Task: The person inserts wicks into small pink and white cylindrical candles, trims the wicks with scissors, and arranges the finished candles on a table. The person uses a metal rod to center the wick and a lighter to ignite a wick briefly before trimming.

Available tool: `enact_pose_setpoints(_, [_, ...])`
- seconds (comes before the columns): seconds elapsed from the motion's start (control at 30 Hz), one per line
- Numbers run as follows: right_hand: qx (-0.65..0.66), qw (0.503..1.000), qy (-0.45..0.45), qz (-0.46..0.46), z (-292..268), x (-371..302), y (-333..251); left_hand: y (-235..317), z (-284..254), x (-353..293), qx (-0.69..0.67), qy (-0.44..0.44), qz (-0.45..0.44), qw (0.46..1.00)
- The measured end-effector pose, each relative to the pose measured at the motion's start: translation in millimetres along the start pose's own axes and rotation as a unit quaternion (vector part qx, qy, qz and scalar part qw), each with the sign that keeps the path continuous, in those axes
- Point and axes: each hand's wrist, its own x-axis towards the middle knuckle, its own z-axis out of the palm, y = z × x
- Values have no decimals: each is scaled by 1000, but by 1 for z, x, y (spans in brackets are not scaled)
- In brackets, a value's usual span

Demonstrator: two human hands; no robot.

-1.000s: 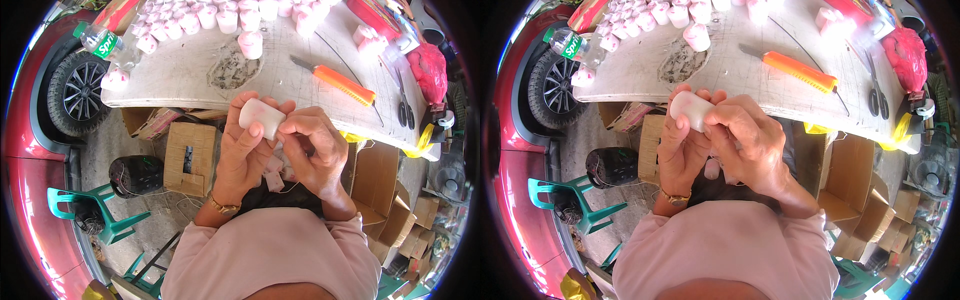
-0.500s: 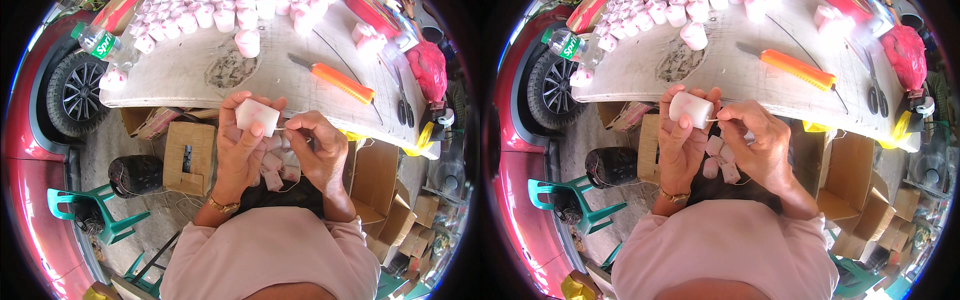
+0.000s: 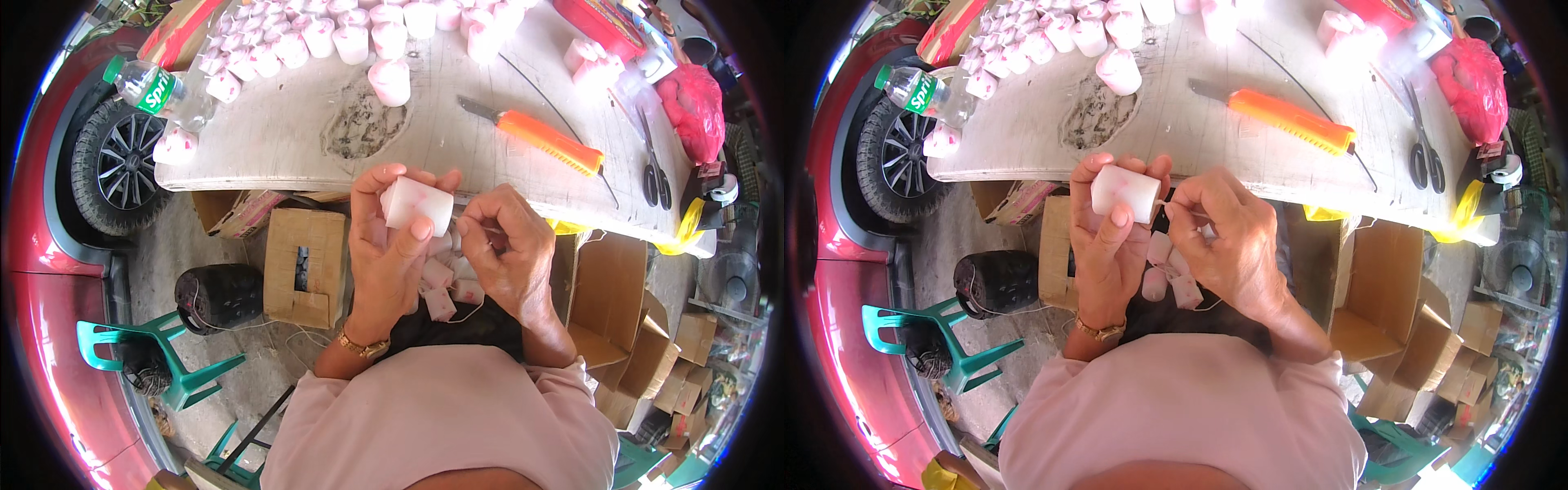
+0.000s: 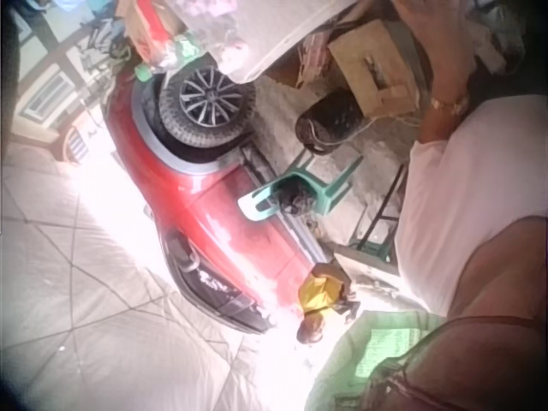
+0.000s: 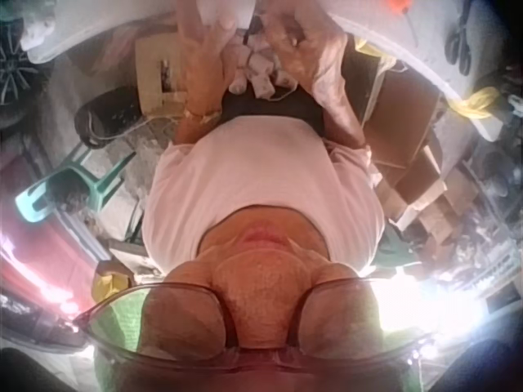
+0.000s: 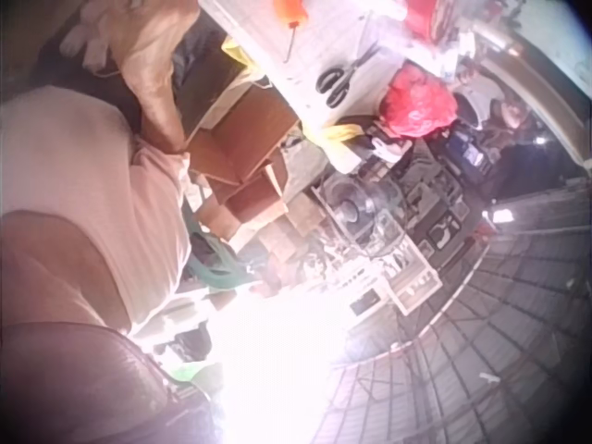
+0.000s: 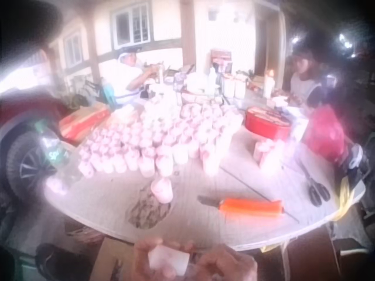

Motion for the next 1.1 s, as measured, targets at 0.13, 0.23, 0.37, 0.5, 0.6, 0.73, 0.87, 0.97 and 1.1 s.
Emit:
enact_pose_setpoints(0.13, [3, 1000, -1, -10, 3, 2, 1, 0, 0, 0, 5, -1, -8, 1000])
enact_pose_setpoints(0.23, [0, 1000, 3, -12, 4, 3, 2, -1, -3, 0, 0, 1, -23, 1000])
enact_pose_setpoints(0.37, [-14, 1000, -9, -16, 2, 2, 1, -3, -7, 1, -60, 8, -43, 997])
enact_pose_setpoints(0.5, [-26, 999, -6, -19, 2, 3, 3, -5, -7, 2, -86, 7, -49, 995])
enact_pose_setpoints(0.6, [-33, 999, -1, -27, 2, 3, 5, -4, -7, 1, -101, 4, -53, 993])
enact_pose_setpoints(0.73, [-26, 999, -3, -30, 2, 2, 3, -2, -5, 0, -121, 5, -60, 991])
enact_pose_setpoints(0.87, [51, 998, 42, -20, 8, 0, 2, -1, -4, -1, -127, 5, -65, 990])
enact_pose_setpoints(0.97, [1, 998, 25, -65, 4, 0, 3, -2, -3, -2, -123, -2, -62, 990])
enact_pose_setpoints(1.1, [-6, 998, 19, -57, 1, -2, 2, -4, -1, -2, -115, -7, -50, 992])
